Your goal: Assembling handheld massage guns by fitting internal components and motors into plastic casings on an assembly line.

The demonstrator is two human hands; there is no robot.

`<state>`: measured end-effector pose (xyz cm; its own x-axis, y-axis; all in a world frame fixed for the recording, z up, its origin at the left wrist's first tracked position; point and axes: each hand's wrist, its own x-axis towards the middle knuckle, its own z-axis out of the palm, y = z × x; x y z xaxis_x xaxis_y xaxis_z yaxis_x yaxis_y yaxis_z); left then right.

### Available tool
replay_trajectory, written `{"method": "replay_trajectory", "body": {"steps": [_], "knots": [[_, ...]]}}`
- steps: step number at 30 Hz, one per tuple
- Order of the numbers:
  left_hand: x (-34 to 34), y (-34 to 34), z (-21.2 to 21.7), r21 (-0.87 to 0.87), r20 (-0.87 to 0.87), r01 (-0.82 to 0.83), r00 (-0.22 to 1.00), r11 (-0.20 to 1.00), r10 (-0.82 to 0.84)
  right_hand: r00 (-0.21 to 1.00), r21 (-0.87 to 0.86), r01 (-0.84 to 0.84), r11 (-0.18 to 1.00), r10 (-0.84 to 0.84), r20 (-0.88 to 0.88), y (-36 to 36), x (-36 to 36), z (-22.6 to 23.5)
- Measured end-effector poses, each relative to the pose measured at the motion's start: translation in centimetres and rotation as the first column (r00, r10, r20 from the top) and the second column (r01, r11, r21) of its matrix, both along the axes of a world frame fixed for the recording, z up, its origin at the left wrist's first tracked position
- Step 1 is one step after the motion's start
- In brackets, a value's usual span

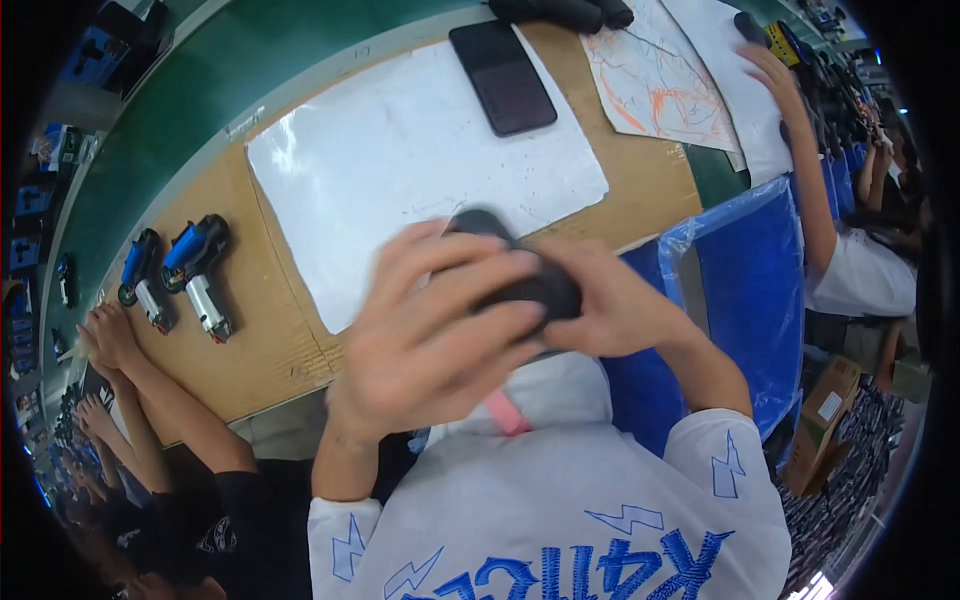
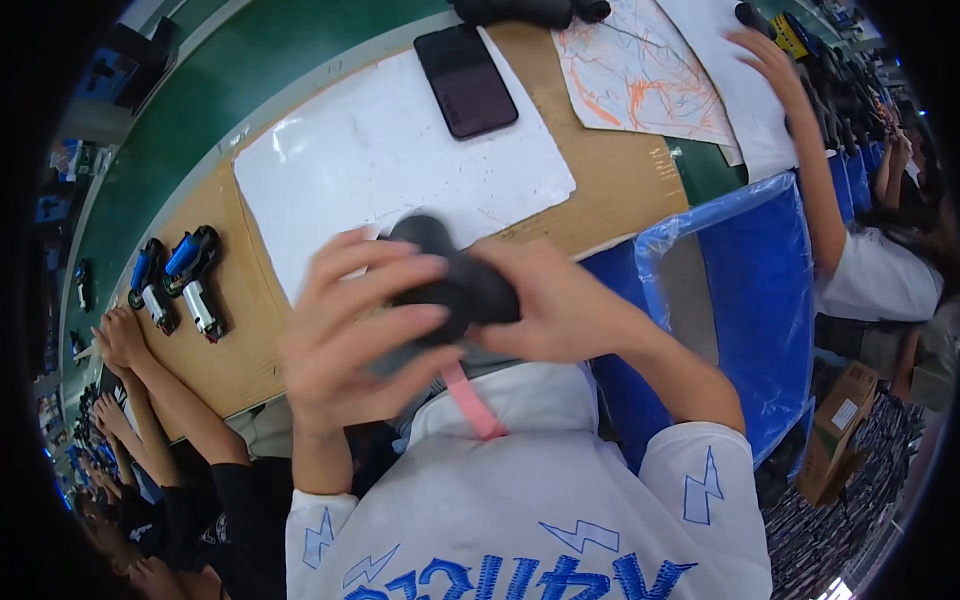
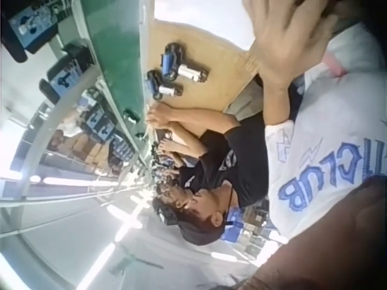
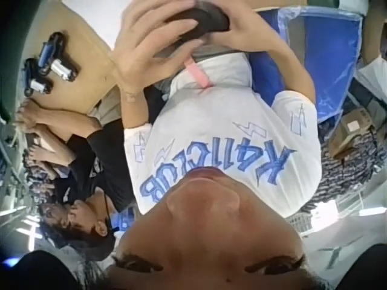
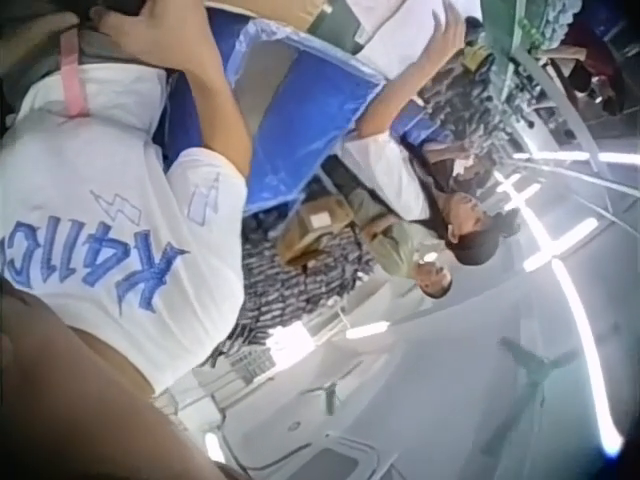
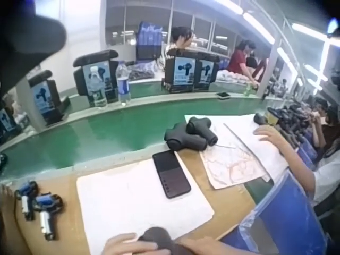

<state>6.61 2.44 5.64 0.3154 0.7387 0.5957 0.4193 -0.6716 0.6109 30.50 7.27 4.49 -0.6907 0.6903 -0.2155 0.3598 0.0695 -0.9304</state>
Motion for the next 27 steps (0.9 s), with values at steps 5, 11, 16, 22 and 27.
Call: {"method": "replay_trajectory", "body": {"steps": [5, 11, 16, 22, 27], "knots": [[-10.1, -5.2, -4.3, -0.192, 0.111, -0.703, 0.678, 0.685, 0.727, 0.790, 0.446, 0.452, 0.772, -0.579, 0.203, 3.1, 4.6, -0.3], [-20.4, -9.4, -7.2, -0.214, -0.180, -0.941, 0.303, 0.263, 0.936, 0.513, 0.911, 0.258, 0.321, -0.845, 0.152, 6.6, 12.3, -6.0], [-20.6, -7.2, -6.1, -0.273, -0.309, -0.926, 0.341, 0.261, 0.888, 0.475, 0.908, 0.332, 0.256, -0.877, 0.073, 3.4, 18.2, -4.0], [-20.9, -4.2, -8.5, -0.103, -0.468, -0.946, 0.320, 0.309, 0.824, 0.090, 0.769, 0.523, 0.368, -0.921, 0.379, -9.3, 33.9, -16.4], [-20.7, -0.7, -6.6, -0.154, -0.545, -0.887, 0.445, 0.436, 0.711, 0.069, 0.261, 0.158, 0.952, -0.274, 0.959, -30.5, 36.4, -38.7]]}}
